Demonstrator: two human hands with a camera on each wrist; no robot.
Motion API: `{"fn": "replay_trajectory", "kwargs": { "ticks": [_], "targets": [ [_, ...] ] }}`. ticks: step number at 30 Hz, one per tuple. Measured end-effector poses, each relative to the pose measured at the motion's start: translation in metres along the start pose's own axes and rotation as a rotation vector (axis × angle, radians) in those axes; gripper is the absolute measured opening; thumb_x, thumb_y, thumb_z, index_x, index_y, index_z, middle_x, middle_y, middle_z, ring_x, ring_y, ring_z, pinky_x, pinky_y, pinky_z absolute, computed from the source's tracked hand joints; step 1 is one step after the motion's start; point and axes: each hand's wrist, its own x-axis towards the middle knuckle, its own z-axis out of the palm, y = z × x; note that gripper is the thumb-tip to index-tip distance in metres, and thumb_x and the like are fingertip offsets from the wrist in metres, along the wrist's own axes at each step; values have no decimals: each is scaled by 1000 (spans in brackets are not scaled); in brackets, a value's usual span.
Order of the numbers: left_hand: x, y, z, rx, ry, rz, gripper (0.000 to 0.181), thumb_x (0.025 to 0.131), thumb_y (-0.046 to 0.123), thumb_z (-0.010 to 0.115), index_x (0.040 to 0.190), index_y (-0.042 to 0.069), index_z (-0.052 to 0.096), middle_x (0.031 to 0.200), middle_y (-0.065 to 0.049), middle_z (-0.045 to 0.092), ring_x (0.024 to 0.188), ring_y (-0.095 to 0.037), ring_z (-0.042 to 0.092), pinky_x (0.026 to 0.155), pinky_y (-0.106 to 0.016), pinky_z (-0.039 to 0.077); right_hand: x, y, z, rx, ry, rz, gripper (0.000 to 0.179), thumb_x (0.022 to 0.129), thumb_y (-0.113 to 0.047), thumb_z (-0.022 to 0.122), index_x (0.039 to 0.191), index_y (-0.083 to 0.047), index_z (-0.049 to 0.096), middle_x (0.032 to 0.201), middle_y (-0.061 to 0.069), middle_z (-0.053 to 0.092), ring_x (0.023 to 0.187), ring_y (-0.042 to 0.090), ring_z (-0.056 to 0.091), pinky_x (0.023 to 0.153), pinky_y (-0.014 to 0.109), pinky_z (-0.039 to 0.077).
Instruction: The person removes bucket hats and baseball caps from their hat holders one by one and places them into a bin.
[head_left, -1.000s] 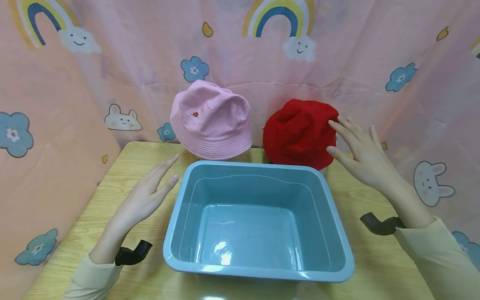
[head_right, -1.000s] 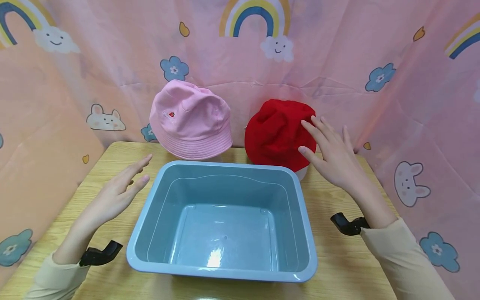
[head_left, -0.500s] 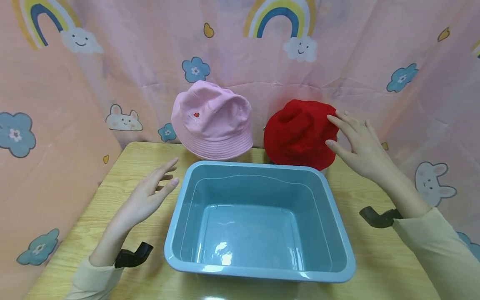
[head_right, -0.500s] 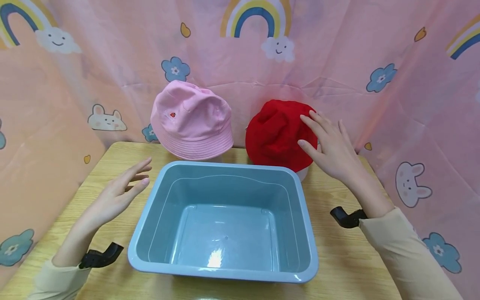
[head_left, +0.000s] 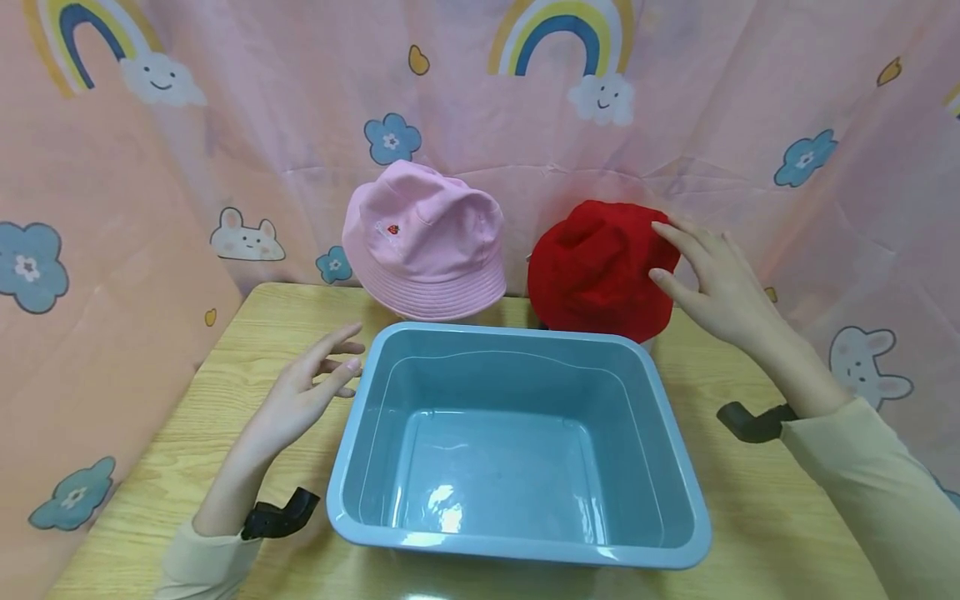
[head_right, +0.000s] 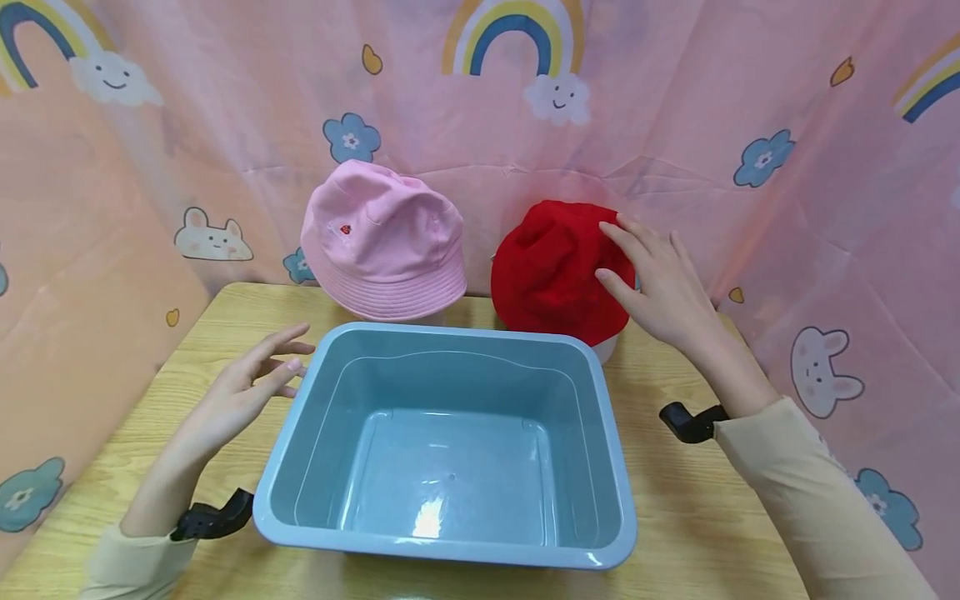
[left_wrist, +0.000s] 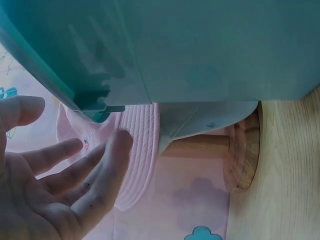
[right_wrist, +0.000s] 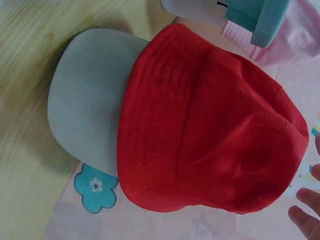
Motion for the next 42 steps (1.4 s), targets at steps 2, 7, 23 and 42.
{"fn": "replay_trajectory", "kwargs": {
  "ticks": [2, 7, 23, 42],
  "targets": [
    [0, 0, 1, -37, -1, -15, 49, 101, 29, 48, 147, 18, 37, 133, -18, 52, 109, -33, 60, 80, -35, 58, 2, 0, -1, 6, -3, 2, 61, 96, -27, 55, 151, -17, 31, 157, 17, 26, 142, 43, 24, 117, 63, 5],
    [-2, -1, 2, -100, -7, -49, 48, 101, 30, 48, 146, 15, 39, 131, -19, 53, 101, -24, 63, 76, -34, 59, 6, 1, -3, 8, -3, -3, 60, 96, -27, 54, 151, -16, 32, 157, 16, 27, 142, 42, 24, 117, 63, 6],
    [4, 2, 7, -263, -77, -45, 50, 100, 28, 51, 144, 9, 40, 121, -19, 49, 84, -12, 65, 68, -33, 59, 17, 0, -20, -40, -9, 8, 58, 96, -23, 56, 149, -15, 35, 154, 17, 32, 140, 44, 30, 110, 67, 22],
    [-5, 1, 3, -294, -59, -69, 49, 97, 23, 56, 141, 6, 42, 125, -24, 50, 84, -10, 68, 69, -34, 58, 46, -4, -10, -35, -70, -42, 49, 92, -13, 60, 140, -6, 47, 138, 24, 48, 128, 44, 41, 105, 62, 35]
  ]
}}
